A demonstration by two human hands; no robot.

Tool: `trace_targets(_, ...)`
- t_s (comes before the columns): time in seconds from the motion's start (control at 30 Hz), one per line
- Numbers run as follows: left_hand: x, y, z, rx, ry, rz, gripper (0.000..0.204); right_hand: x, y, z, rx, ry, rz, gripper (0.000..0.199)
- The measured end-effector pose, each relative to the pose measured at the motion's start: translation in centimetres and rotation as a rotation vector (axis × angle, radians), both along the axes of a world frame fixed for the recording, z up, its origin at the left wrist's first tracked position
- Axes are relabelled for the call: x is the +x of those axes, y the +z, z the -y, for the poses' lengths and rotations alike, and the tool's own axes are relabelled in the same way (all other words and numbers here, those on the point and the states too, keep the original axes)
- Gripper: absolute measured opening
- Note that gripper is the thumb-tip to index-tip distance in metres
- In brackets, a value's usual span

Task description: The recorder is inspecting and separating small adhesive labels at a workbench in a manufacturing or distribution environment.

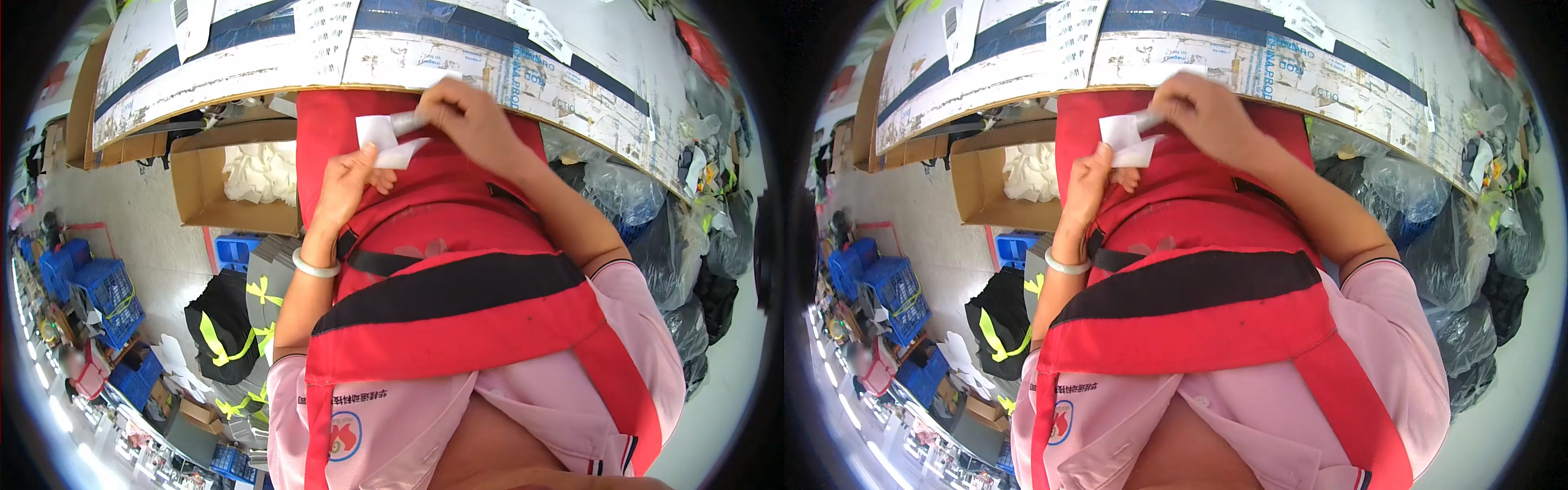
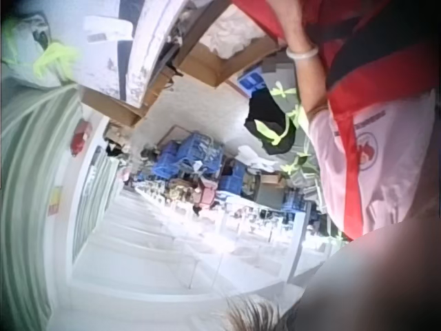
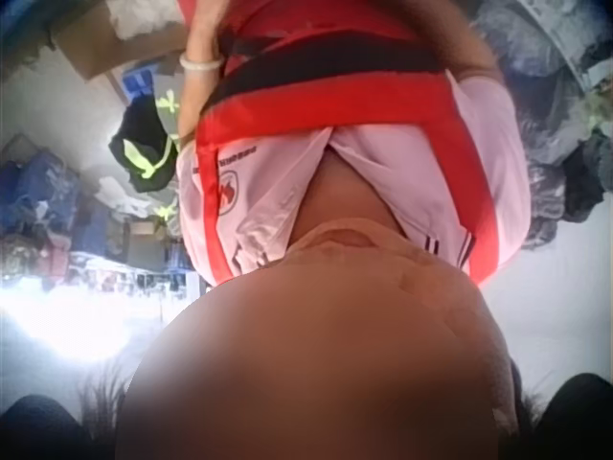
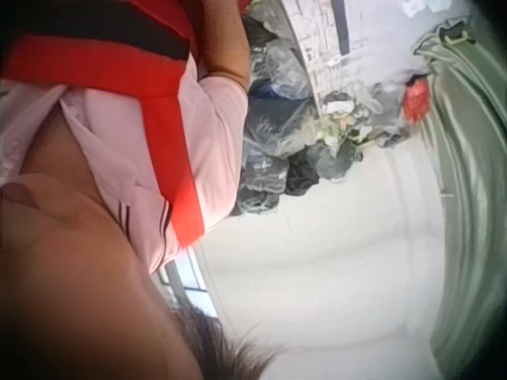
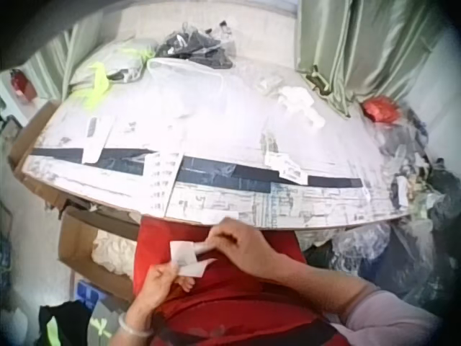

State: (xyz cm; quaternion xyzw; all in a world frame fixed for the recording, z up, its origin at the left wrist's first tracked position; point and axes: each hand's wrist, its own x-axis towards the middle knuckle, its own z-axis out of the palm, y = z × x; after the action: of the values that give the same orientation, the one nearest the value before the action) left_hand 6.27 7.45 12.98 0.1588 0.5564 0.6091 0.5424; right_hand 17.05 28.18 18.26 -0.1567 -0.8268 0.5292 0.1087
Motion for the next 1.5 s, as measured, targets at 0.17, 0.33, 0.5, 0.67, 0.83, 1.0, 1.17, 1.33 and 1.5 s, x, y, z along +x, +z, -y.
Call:
trace_targets(0.17,-0.6,-1.2,-0.6,-0.119,0.151,-0.051,0.060,-3.0,0.2,-4.1,0.360,0.064,-0.127,0.026)
trace_targets(0.33,-0.6,-0.6,-0.6,-0.130,0.194,0.001,0.059,-4.7,-1.0,-4.0,0.604,0.358,-0.095,0.040)
trace_targets(0.5,-0.5,-1.2,-0.5,-0.127,0.217,0.049,0.057,-5.3,-2.1,-3.2,0.698,0.358,-0.033,0.052)
trace_targets(0.67,-0.6,-1.7,-0.5,-0.125,0.201,0.055,0.054,-5.3,-2.9,-3.7,0.708,0.373,-0.020,0.052)
trace_targets(0.83,-0.6,-2.2,-0.4,-0.116,0.194,0.074,0.051,-5.0,-3.1,-3.5,0.735,0.340,-0.053,0.050)
trace_targets(1.0,-0.6,-1.7,-0.5,-0.112,0.195,0.052,0.051,-5.2,-3.1,-3.9,0.638,0.351,-0.124,0.059)
trace_targets(1.17,-0.5,-1.9,-0.6,-0.099,0.203,0.070,0.050,-4.1,0.5,-4.6,0.436,0.177,-0.240,0.041)
trace_targets(1.33,-0.7,-1.4,-0.7,-0.129,0.195,0.071,0.048,-1.9,2.1,-5.3,0.091,0.040,-0.068,0.048)
trace_targets(1.5,-0.6,-1.9,-0.9,-0.118,0.204,0.067,0.047,-0.4,0.1,-4.7,0.416,-0.005,-0.043,0.055)
